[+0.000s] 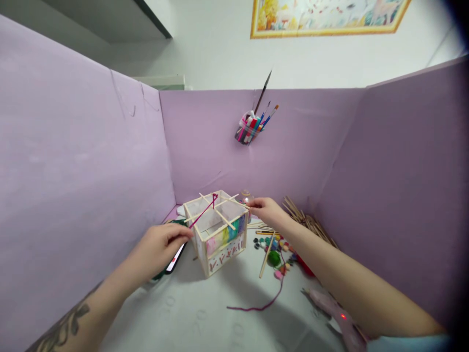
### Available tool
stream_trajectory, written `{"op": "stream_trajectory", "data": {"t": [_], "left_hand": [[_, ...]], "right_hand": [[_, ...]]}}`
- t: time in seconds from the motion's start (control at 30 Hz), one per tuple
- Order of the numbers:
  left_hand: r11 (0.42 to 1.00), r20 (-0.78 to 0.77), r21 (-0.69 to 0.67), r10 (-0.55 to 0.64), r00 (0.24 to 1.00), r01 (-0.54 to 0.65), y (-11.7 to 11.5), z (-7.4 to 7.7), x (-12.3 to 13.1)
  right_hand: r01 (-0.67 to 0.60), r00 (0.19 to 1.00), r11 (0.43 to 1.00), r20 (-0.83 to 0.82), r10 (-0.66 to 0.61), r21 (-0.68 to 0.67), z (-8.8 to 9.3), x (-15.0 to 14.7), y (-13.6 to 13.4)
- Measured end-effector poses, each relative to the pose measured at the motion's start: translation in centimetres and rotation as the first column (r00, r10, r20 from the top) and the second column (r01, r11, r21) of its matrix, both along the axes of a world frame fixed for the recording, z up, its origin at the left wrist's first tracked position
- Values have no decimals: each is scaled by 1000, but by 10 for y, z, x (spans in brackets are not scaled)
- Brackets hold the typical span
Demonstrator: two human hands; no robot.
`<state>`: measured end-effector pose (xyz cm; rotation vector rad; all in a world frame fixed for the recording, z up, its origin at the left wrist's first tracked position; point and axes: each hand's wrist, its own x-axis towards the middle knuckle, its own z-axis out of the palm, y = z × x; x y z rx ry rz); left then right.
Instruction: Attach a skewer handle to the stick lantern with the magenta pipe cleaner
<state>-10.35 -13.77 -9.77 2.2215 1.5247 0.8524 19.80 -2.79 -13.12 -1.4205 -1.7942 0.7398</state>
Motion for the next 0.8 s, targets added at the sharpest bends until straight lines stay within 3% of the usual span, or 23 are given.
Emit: {"op": "stream_trajectory", "data": {"t": [0.17,0.27,0.37,0.43,0.53,0.7,0.8], "left_hand": [[970,-271,193,-92,958,148,-23,13,6],[926,-416,269,-137,899,266,-30,34,18],[868,-451,339,-188,872,362,-29,58,32],[851,-421,371,-203,884,372,-23,74,42],[876,-319,335,-241,917,347,-2,94,57],[942,32,247,-242,970,227,54,121,79],[969,123,201,-168,978,142,90,129,90]], "right_hand": [[20,991,992,127,-36,125,-2,-7,-6],[42,975,972,204,-91,233,0,-11,-16],[40,955,947,266,-130,319,2,-13,-27],[39,943,937,296,-149,346,3,-15,-34],[47,916,919,349,-196,391,4,-18,-41],[-4,833,861,477,-279,509,4,-20,-48],[-38,812,836,505,-293,547,4,-19,-51]]}}
